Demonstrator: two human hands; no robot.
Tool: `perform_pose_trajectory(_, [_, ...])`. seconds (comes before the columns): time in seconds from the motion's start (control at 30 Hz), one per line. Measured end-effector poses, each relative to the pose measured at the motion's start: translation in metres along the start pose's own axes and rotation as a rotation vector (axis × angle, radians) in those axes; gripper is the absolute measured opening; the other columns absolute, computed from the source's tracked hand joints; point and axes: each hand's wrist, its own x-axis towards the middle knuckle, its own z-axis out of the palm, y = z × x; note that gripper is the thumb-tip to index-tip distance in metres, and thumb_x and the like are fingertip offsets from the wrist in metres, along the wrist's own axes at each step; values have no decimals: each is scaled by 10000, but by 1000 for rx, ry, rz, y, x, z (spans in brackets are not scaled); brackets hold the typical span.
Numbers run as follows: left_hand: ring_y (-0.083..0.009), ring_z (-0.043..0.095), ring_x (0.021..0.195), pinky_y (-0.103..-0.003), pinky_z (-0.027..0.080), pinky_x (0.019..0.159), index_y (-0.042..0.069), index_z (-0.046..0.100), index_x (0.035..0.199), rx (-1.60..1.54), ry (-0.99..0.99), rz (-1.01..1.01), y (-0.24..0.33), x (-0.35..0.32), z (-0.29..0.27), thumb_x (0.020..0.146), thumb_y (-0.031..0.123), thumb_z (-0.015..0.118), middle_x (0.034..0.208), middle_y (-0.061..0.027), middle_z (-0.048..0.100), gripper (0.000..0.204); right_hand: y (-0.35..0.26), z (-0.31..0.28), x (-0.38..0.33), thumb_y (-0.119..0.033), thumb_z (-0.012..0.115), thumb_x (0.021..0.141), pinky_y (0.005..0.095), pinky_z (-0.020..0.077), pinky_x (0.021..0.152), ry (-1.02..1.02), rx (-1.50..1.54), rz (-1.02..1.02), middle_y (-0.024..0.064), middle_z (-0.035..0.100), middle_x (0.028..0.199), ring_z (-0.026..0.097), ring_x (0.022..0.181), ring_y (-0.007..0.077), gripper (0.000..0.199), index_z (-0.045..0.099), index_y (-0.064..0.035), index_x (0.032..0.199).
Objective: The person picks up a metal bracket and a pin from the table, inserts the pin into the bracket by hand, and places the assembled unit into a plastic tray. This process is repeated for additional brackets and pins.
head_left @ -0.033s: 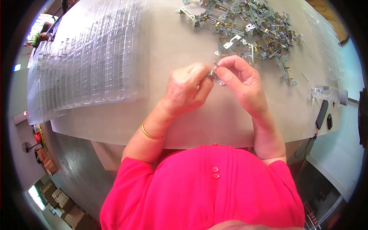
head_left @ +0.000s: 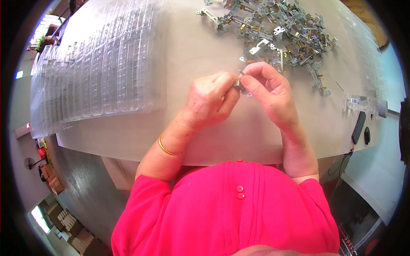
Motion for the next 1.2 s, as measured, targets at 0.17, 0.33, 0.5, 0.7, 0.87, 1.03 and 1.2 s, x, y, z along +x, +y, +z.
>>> perform_pose_trajectory(0.17, [-249, 542, 547, -356, 451, 531, 2, 619, 896, 74, 11, 73, 1, 3, 3, 836, -43, 626, 693, -111, 568, 76, 5, 5, 7, -60, 630, 1001, 218, 470, 790, 70, 91, -213, -16, 626, 1003, 564, 889, 45, 102, 623, -38, 1101])
perform_pose_trajectory(0.33, [-276, 574, 558, -386, 466, 510, 47, 598, 853, 150, 259, -34, -1, 5, 3, 772, -6, 657, 689, -88, 576, 113, 7, 6, 6, -54, 629, 1001, 205, 460, 800, 80, 86, -249, -23, 622, 994, 560, 892, 35, 104, 623, -39, 1104])
perform_pose_trajectory(0.5, [-193, 544, 529, -311, 456, 494, 18, 642, 879, 208, 257, 4, -6, 2, 7, 801, -30, 676, 705, -86, 600, 97, 5, 13, 3, -58, 636, 996, 218, 498, 778, 75, -10, -151, -13, 635, 961, 582, 853, 46, 78, 624, -31, 1068])
perform_pose_trajectory(0.7, [-215, 565, 559, -325, 462, 510, 15, 654, 919, 179, 215, 47, 3, 7, 2, 776, 3, 703, 730, -93, 613, 152, 11, 8, 7, -37, 629, 992, 226, 525, 739, 136, -242, -287, -6, 652, 926, 605, 813, 51, 85, 620, -27, 1076])
perform_pose_trajectory(0.87, [-289, 609, 651, -378, 506, 592, 28, 641, 926, 28, 127, -22, 10, 11, -9, 788, 84, 700, 769, -118, 627, 161, 8, 0, 9, -43, 621, 999, 218, 525, 749, 167, -209, -306, -5, 660, 933, 609, 811, 50, 105, 617, -24, 1102])
perform_pose_trajectory(1.03, [-219, 641, 749, -335, 512, 693, -56, 667, 1045, -456, -31, -321, 3, 8, -17, 894, 100, 578, 849, -149, 676, 235, 7, -8, 12, -51, 617, 1004, 213, 525, 745, 169, -186, -352, 2, 655, 932, 608, 799, 57, 115, 615, -21, 1115])
perform_pose_trajectory(1.2, [-153, 617, 874, -290, 489, 815, -58, 647, 1210, -521, -165, -404, 3, 9, -24, 942, 166, 536, 992, -99, 705, 366, 4, -11, 13, -38, 610, 1004, 223, 530, 736, 163, -121, -384, 18, 651, 954, 605, 798, 69, 106, 616, -15, 1107])
